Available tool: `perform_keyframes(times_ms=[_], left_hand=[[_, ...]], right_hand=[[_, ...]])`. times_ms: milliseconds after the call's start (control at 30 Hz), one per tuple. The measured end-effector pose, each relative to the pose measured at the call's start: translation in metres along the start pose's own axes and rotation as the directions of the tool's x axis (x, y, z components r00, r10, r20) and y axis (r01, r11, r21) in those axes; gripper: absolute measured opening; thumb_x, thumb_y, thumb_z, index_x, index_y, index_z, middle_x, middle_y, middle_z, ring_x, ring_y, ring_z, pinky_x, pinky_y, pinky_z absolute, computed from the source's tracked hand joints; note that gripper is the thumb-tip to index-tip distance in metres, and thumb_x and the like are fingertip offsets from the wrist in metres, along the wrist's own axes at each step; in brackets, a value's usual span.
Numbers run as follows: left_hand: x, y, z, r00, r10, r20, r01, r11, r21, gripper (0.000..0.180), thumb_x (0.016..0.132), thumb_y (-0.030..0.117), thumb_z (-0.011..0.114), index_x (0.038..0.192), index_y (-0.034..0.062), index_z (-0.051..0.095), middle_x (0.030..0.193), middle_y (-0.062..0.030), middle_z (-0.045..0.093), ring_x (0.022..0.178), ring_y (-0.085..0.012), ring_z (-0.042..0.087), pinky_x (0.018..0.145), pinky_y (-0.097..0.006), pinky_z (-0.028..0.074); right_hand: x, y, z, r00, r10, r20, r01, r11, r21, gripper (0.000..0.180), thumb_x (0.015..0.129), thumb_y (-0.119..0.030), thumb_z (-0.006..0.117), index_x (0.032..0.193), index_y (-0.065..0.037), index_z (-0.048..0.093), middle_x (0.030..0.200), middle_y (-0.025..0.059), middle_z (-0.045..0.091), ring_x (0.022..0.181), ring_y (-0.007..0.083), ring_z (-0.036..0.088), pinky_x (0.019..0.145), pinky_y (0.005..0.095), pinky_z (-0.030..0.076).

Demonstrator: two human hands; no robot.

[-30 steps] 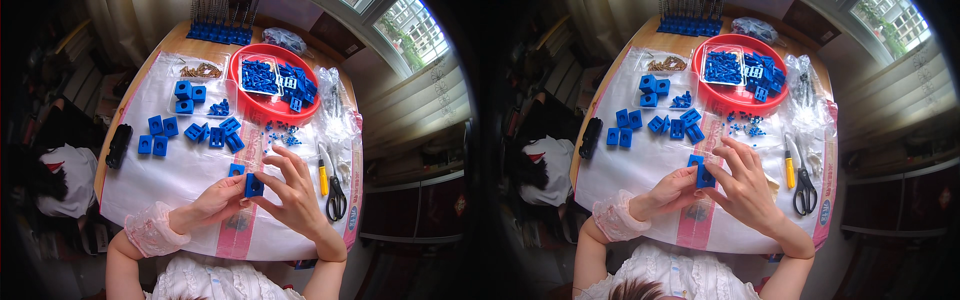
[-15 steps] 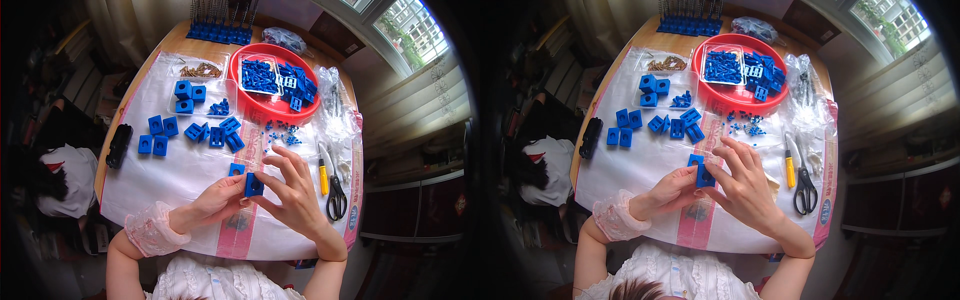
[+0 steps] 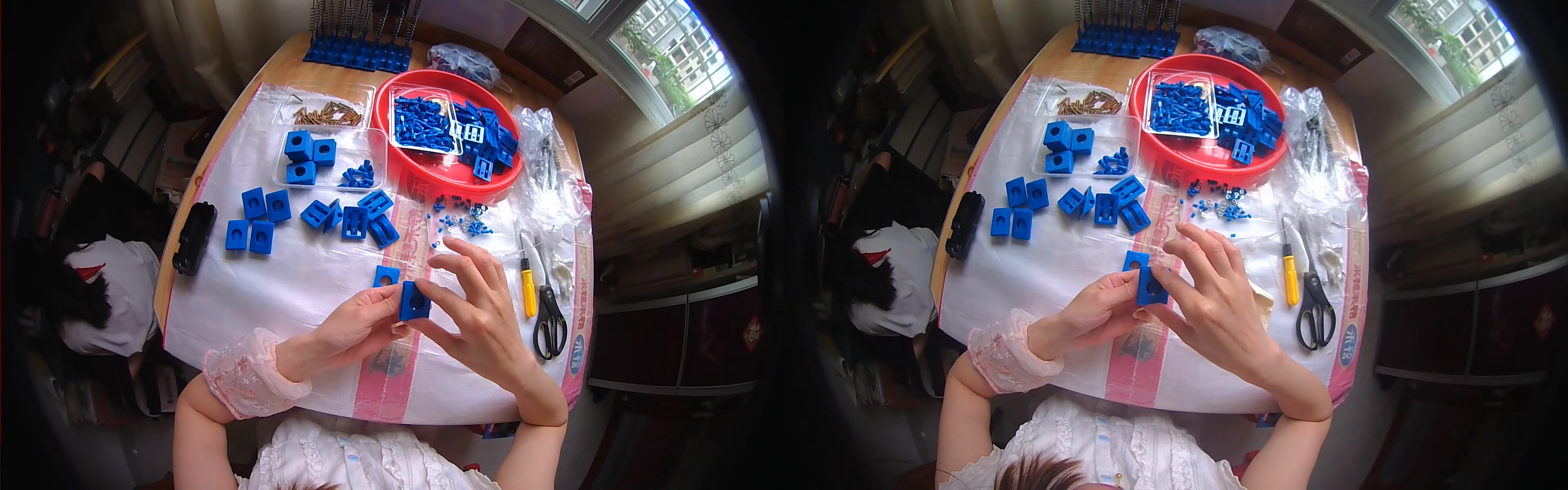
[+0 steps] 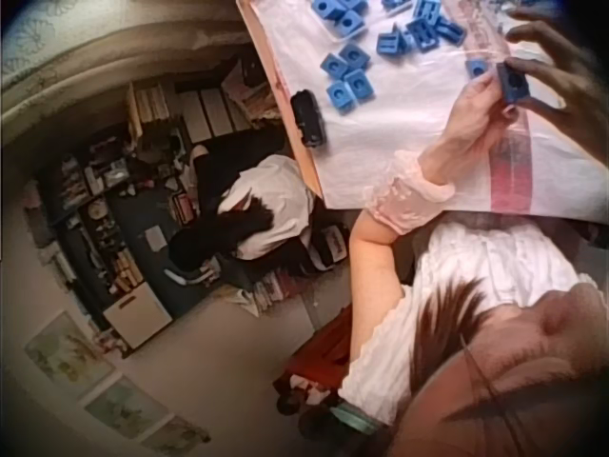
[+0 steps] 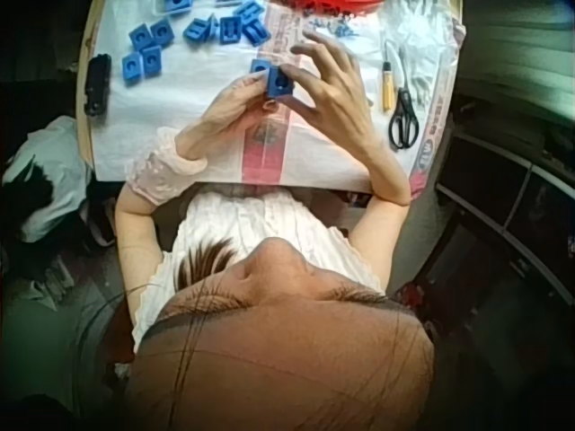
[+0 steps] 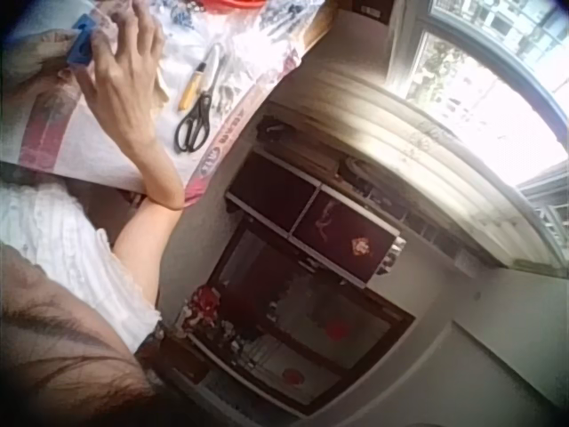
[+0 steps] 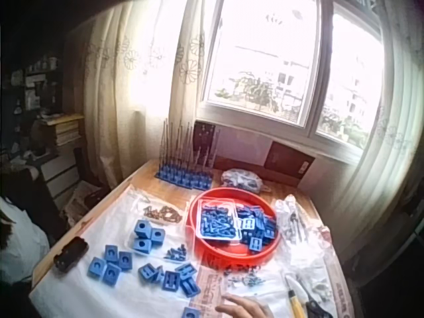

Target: Assembling blue plastic cube components by inserting smaller blue parts and applying a substance with a brush.

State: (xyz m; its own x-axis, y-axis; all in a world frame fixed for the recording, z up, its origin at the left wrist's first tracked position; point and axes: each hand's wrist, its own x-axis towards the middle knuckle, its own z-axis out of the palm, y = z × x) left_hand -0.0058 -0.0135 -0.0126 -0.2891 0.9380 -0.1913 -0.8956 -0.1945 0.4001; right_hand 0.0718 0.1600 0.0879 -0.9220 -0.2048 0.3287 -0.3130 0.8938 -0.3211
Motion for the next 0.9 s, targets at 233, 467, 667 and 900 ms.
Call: perform_keyframes(times_ms=[233,467,667,900], left_hand=[[-0.0001,0.0002,0.0020,1.000,-0.003,-0.005,0.002,1.000,-0.016,0.030,0.104,0.026,0.045,0.124,0.0063,0.056,0.107,-0.0011,0.063,0.090,-0.0062,0.054,0.079,-0.025,0.043],[-0.0005,0.0011,0.0035,1.000,-0.009,-0.020,0.009,1.000,-0.027,0.030,0.103,0.027,0.046,0.122,0.0058,0.058,0.105,-0.0013,0.064,0.089,-0.0065,0.055,0.079,-0.025,0.043],[-0.0004,0.0012,0.0035,1.000,-0.008,-0.028,0.007,1.000,-0.019,0.031,0.103,0.027,0.046,0.122,0.0057,0.057,0.105,-0.0010,0.063,0.089,-0.0065,0.054,0.079,-0.025,0.043],[-0.0004,0.0012,0.0035,1.000,-0.010,-0.030,0.009,1.000,-0.015,0.030,0.104,0.028,0.046,0.121,0.0062,0.058,0.105,-0.0009,0.063,0.087,-0.0064,0.053,0.078,-0.025,0.043]], right_hand=[[0.0001,0.0000,0.0002,1.000,0.001,-0.001,-0.001,1.000,0.002,0.042,0.069,-0.021,0.080,0.105,-0.005,0.066,0.116,0.0119,0.055,0.126,0.0336,0.046,0.104,0.0501,0.035],[0.0006,-0.0010,-0.0005,1.000,-0.001,0.000,0.001,1.000,-0.002,0.041,0.069,-0.022,0.080,0.104,-0.005,0.066,0.116,0.0119,0.055,0.126,0.0334,0.046,0.104,0.0499,0.035],[0.0004,-0.0009,0.0001,1.000,0.001,-0.008,-0.001,1.000,0.003,0.041,0.069,-0.022,0.080,0.103,-0.005,0.067,0.115,0.0118,0.055,0.125,0.0333,0.046,0.104,0.0499,0.035],[0.0006,-0.0012,0.0000,1.000,-0.002,-0.009,0.002,1.000,-0.004,0.041,0.068,-0.021,0.080,0.104,-0.005,0.067,0.115,0.0117,0.055,0.125,0.0333,0.046,0.104,0.0499,0.035]])
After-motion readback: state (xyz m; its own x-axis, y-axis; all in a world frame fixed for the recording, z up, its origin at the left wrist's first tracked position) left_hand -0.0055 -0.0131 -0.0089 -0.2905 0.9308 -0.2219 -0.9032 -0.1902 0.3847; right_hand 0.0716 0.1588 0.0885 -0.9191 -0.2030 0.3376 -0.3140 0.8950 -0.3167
